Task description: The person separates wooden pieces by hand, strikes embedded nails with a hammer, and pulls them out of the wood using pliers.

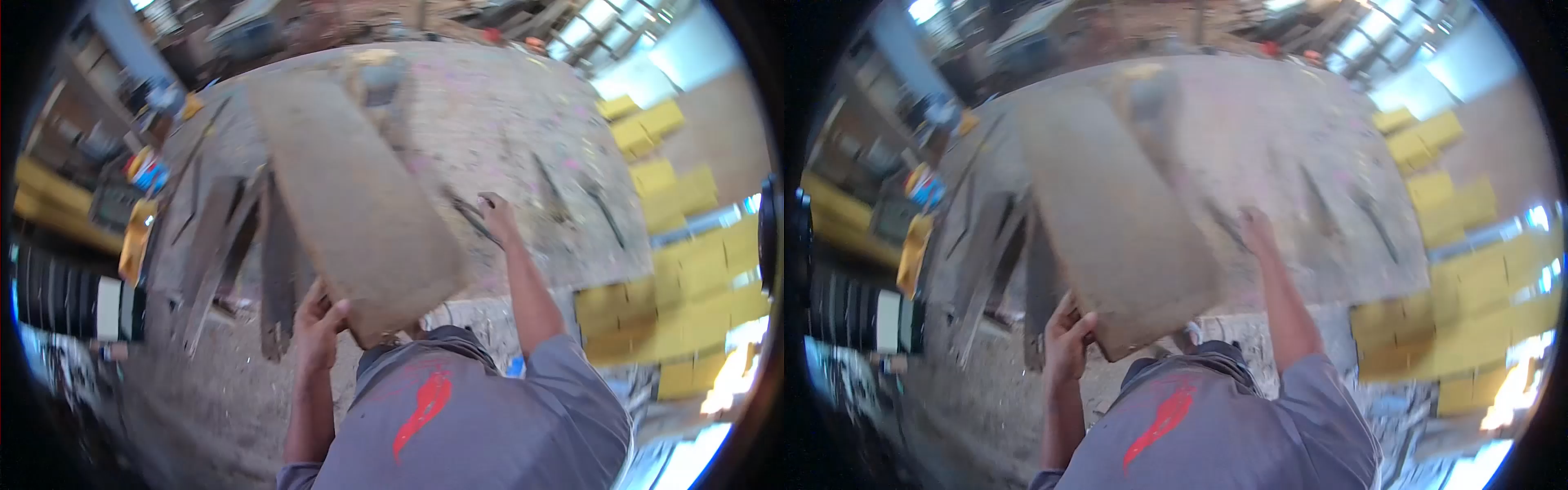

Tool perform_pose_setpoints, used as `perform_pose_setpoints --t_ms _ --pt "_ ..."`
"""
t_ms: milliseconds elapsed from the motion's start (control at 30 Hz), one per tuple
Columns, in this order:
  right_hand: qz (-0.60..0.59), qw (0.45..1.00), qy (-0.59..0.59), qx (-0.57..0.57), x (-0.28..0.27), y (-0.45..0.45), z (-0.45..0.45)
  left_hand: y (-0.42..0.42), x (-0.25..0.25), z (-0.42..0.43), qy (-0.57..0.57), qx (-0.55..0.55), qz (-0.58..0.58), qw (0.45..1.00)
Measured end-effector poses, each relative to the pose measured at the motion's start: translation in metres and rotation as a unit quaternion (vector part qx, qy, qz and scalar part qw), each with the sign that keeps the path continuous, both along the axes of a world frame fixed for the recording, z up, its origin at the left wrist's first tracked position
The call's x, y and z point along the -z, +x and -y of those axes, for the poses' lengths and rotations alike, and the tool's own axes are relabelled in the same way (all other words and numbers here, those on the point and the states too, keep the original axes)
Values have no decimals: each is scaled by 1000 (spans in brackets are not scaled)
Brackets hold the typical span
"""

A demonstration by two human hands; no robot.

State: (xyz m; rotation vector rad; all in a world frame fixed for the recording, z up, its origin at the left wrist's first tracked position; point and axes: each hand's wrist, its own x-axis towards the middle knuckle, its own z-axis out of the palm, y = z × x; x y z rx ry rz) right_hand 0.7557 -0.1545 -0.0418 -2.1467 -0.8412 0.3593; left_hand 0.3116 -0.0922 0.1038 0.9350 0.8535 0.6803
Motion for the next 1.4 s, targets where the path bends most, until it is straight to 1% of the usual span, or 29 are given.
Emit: perform_pose_setpoints --t_ms 33,67,133,200,233,333,433,500,600,700,733,767,833,900,967,1067,1167,1200,1233,1267,1300,1367,1400 --pt "-10 999 6 43 12 5 32 0 9 5 -10 -9 11 1000" --pt "4 996 20 89 19 4 66 4 19 9 -22 -13 2 1000" --pt "28 985 -16 168 32 -8 131 4 42 19 -50 -48 -25 997" --pt "50 977 -24 207 50 -21 186 8 64 28 -65 -47 28 996" --pt "38 976 -24 211 51 -23 205 13 75 32 -71 -46 54 995" --pt "2 975 -21 220 55 -26 254 40 99 48 -107 -38 80 990" --pt "-2 978 6 206 50 -11 270 66 148 62 -139 7 112 984" --pt "5 980 27 197 51 5 280 91 164 72 -142 28 91 985" --pt "20 975 45 216 52 46 295 123 179 81 -134 68 59 987" --pt "62 968 -11 242 52 115 316 147 205 94 -114 85 -5 990" --pt "101 964 -20 244 66 150 332 151 211 101 -109 81 -32 990" --pt "141 960 -25 242 83 185 345 155 209 106 -112 72 -25 991" --pt "190 913 -196 303 68 233 359 156 204 112 -115 52 -16 992" --pt "296 855 -276 325 62 266 364 151 206 120 -119 32 -46 991" --pt "339 858 -268 278 66 299 372 150 205 127 -129 13 -69 989" --pt "182 912 -311 195 67 335 376 155 191 138 -148 -6 -96 984" --pt "226 904 -319 175 82 358 378 154 197 151 -159 -18 -97 982" --pt "253 903 -311 154 104 375 384 150 210 155 -159 -22 -101 982" --pt "279 902 -302 136 135 397 391 147 211 160 -171 -26 -88 981" --pt "303 899 -291 123 152 406 395 147 209 163 -179 -27 -73 981" --pt "268 909 -277 159 147 394 387 147 206 164 -184 -24 -57 981" --pt "197 919 -244 238 118 341 357 147 198 164 -187 -16 -52 981" --pt "174 932 -219 232 96 307 353 146 199 162 -187 -8 -40 982"
